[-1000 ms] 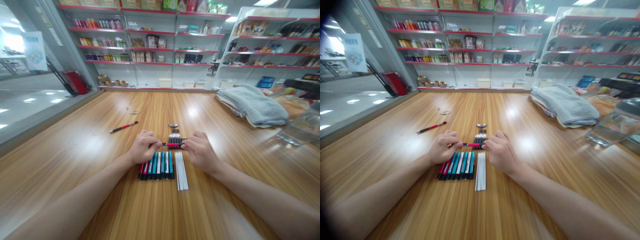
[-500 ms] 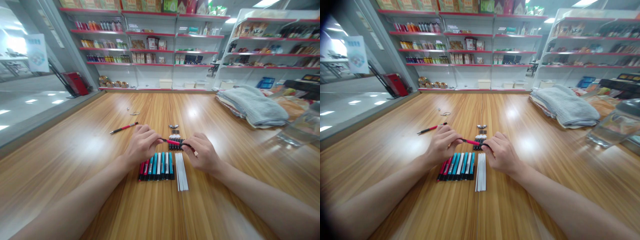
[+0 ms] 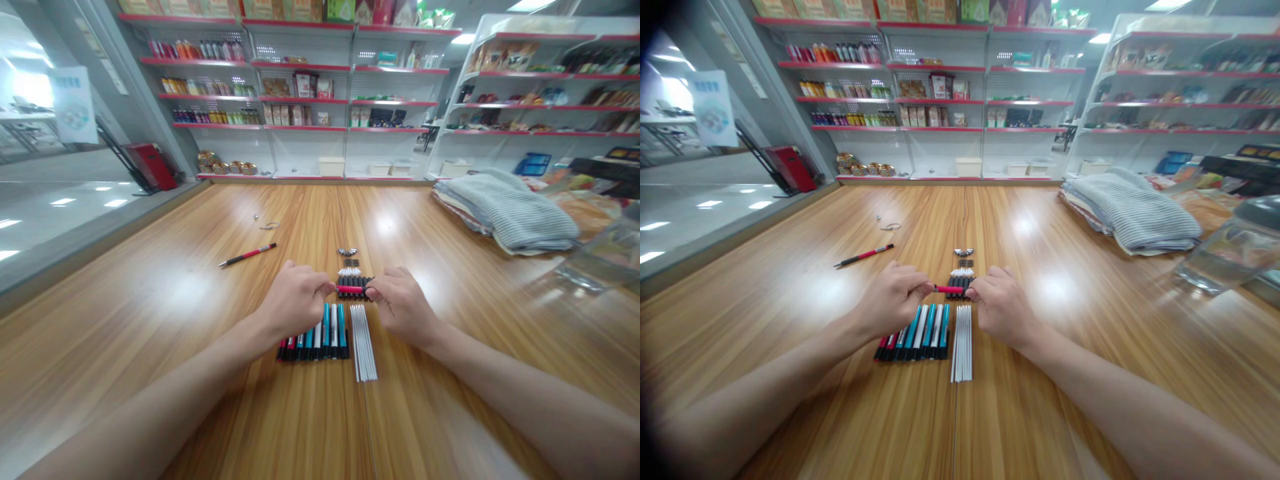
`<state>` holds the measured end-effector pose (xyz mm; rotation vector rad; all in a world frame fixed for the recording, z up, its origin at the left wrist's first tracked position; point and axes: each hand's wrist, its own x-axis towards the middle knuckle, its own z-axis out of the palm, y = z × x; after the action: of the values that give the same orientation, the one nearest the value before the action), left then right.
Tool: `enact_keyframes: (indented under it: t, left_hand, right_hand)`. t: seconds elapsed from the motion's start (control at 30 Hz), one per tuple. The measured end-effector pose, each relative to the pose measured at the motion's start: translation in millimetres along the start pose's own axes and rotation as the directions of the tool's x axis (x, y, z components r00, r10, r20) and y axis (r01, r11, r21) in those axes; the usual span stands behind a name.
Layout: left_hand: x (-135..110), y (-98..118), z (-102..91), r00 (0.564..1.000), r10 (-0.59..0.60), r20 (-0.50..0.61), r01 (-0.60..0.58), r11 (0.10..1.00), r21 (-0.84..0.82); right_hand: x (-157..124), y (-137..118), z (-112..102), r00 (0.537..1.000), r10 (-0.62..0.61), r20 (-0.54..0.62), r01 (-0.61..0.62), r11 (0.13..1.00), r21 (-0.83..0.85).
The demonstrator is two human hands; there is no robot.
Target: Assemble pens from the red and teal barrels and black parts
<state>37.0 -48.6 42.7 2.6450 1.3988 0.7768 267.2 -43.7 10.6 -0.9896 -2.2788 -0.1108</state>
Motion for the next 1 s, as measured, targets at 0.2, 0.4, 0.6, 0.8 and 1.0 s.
enact_keyframes:
  t: [0.2,0.4,0.6,0.8,1.0]
  left_hand:
    - [6.0,-1.3,-2.4,0.881,-0.312,0.356,0.444,0.805,-0.394]
    - [1.1,-23.8,12.0,0.983,-0.179,-0.035,0.163,0.949,-0.268]
    - [-5.1,-39.6,18.7,0.964,0.109,-0.244,-0.107,0.994,0.019]
    - [-6.6,-8.3,7.2,0.914,0.295,-0.278,-0.193,0.92,0.34]
    - [-8.9,7.6,6.5,0.912,0.38,-0.154,-0.293,0.867,0.404]
  right_hand:
    - [1.6,-5.0,-7.7,0.994,-0.067,-0.082,0.06,0.994,-0.089]
    - [1.8,-7.2,-5.1,0.996,0.029,-0.083,-0.033,0.998,-0.054]
    - [1.4,1.1,3.2,0.994,0.09,-0.062,-0.091,0.996,-0.02]
    - [1.7,-3.7,2.3,0.994,0.073,-0.086,-0.068,0.996,0.058]
    - [0.3,-11.2,1.7,0.994,0.04,-0.097,-0.031,0.995,0.097]
